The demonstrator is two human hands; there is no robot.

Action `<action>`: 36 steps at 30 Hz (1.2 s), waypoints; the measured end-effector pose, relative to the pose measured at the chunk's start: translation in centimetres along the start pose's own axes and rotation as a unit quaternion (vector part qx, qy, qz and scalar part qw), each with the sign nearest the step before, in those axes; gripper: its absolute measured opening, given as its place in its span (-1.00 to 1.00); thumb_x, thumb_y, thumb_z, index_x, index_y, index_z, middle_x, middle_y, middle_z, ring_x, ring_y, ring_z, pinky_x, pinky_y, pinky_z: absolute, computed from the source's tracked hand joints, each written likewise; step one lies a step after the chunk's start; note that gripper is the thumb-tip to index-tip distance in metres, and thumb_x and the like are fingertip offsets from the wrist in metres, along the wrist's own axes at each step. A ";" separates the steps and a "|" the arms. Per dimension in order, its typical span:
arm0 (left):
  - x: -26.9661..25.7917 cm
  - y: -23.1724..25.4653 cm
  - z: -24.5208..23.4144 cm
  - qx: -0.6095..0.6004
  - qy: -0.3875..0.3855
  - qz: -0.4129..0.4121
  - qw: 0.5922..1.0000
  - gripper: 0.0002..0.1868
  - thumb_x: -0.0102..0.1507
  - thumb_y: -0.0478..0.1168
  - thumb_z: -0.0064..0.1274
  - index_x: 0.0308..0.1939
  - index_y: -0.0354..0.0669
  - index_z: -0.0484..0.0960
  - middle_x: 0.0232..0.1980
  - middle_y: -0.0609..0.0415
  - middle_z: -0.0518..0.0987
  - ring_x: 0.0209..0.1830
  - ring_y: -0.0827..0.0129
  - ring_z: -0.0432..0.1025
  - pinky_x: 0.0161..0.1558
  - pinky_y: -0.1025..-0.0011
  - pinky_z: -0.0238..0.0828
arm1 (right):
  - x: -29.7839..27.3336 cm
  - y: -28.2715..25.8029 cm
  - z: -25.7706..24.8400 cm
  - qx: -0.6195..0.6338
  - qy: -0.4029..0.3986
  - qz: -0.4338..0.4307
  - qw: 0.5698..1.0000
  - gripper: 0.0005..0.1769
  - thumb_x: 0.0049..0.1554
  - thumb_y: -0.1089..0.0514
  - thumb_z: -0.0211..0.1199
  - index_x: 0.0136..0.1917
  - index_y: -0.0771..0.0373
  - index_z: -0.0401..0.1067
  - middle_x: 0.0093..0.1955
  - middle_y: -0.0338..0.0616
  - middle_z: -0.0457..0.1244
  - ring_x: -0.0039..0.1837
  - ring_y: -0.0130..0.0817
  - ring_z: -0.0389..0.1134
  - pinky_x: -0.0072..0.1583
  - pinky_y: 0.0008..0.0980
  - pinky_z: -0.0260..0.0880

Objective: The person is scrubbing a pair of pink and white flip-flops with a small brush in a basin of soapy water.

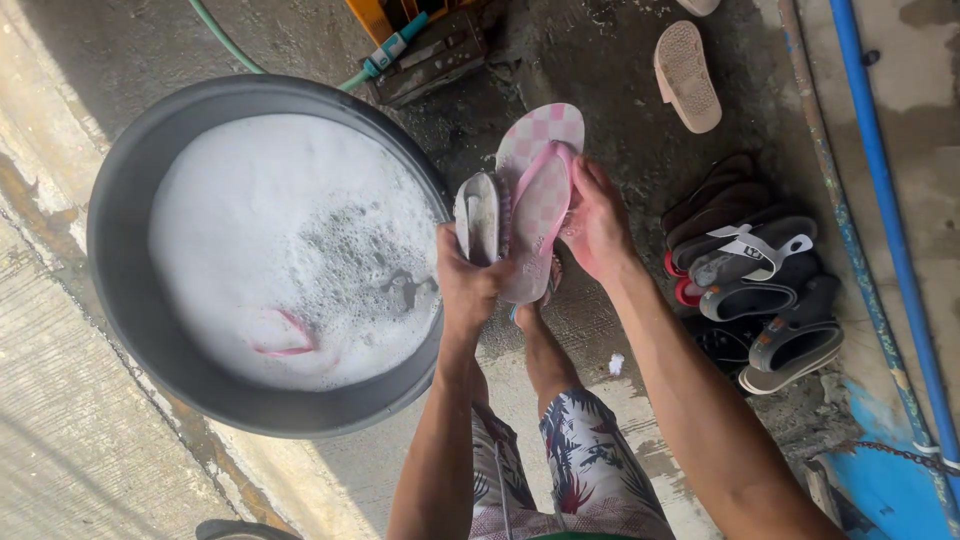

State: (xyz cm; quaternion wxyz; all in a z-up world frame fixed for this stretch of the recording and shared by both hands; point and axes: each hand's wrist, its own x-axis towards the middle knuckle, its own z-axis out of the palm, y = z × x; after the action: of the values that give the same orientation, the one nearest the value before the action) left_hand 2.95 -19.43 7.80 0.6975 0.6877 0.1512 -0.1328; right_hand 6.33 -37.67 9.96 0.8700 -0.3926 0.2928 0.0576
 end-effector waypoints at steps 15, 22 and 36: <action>1.9 -1.3 11.7 0.056 -0.106 -0.031 0.992 -0.45 -0.06 -0.36 0.24 -0.04 -0.32 0.37 -0.17 0.06 0.51 -0.25 0.47 0.43 -0.17 0.49 0.49 | 2.0 -6.9 -14.7 0.066 0.098 -0.053 0.992 -0.75 0.16 0.33 0.30 0.12 0.20 0.47 0.04 -0.20 0.40 0.09 -0.41 0.42 0.17 -0.29 0.48; 0.7 -0.8 17.3 0.032 -0.134 -0.127 0.982 -0.50 -0.04 -0.34 0.25 -0.09 -0.29 0.34 -0.24 0.06 0.50 -0.36 0.45 0.43 -0.36 0.46 0.47 | 0.0 -8.1 -18.3 0.120 0.140 -0.065 0.981 -0.87 0.18 0.28 0.32 0.02 0.21 0.49 -0.04 -0.23 0.40 -0.02 -0.48 0.41 0.05 -0.38 0.46; 0.6 -4.5 23.7 -0.123 -0.195 -0.157 0.960 -0.46 -0.06 -0.60 0.09 -0.07 -0.27 0.27 -0.23 -0.10 0.52 -0.39 0.34 0.47 -0.39 0.42 0.49 | -5.1 -6.7 -24.0 0.154 0.083 -0.005 0.985 -0.16 0.00 0.53 0.12 0.53 0.21 0.16 0.16 -0.12 0.37 0.08 -0.39 0.41 0.17 -0.25 0.49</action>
State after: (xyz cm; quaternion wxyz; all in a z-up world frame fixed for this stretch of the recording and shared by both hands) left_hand 2.42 -43.24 3.57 0.7632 0.5250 0.1337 -0.3522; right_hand -6.76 -58.82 4.65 0.8932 -0.2585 0.3670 -0.0258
